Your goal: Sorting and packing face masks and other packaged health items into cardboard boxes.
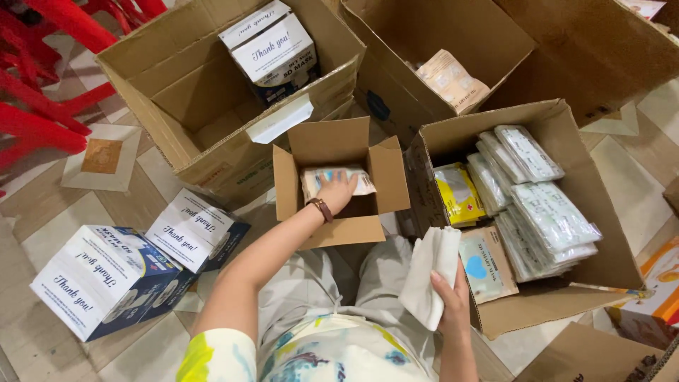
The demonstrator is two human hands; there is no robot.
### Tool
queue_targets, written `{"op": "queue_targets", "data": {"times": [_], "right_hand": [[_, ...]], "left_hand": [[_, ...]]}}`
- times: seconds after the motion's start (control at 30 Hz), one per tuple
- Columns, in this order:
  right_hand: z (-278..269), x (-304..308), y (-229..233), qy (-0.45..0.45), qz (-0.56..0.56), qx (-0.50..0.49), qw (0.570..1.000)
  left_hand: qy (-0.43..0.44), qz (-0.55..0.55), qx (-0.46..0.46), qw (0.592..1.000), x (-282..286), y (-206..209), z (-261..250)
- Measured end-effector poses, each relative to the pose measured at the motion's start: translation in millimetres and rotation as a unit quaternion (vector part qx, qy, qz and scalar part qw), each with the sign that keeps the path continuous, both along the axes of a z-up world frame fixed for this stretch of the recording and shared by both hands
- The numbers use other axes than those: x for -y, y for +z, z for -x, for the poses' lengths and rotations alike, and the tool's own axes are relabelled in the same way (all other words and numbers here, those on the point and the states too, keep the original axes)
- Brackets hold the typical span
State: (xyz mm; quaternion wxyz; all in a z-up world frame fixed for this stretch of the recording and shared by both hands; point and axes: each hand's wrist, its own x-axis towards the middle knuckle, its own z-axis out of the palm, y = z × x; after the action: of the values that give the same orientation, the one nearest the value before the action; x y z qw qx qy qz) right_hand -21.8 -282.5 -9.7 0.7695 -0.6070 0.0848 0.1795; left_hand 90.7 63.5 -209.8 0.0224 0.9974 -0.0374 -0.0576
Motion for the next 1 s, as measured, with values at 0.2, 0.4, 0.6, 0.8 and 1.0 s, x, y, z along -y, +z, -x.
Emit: {"op": "queue_targets", "data": {"times": [0.2,0.4,0.6,0.8,1.0], "right_hand": [[-2.9,6.2,-12.9,0.034,0.019,0.011,0.999],[-11.1,-7.3,15.1,0.029,0.025,-0.016,0.999],[-13.8,10.9,5.8,-0.005,0.038,-0.012,0.999],[-14.9,36.0,-12.1,-0.045,0.004,-0.012,0.999],[-8.3,110.3,-56.7,-0.133,-0.250,-0.037,0.958]], "left_hand": [[-0.018,-0.015,-0.025,0.999,-9.9,-23.5,-1.7],[-0.042,-0.028,-0.207,0.977,-2.8,52.4,22.6],[-0.032,0.040,-0.236,0.971,-18.2,1.2,10.2],[-0.040,0.060,-0.324,0.943,-17.3,-44.2,10.3],[0.005,0.142,-0.212,0.967,0.4,36.3,-6.8]]}}
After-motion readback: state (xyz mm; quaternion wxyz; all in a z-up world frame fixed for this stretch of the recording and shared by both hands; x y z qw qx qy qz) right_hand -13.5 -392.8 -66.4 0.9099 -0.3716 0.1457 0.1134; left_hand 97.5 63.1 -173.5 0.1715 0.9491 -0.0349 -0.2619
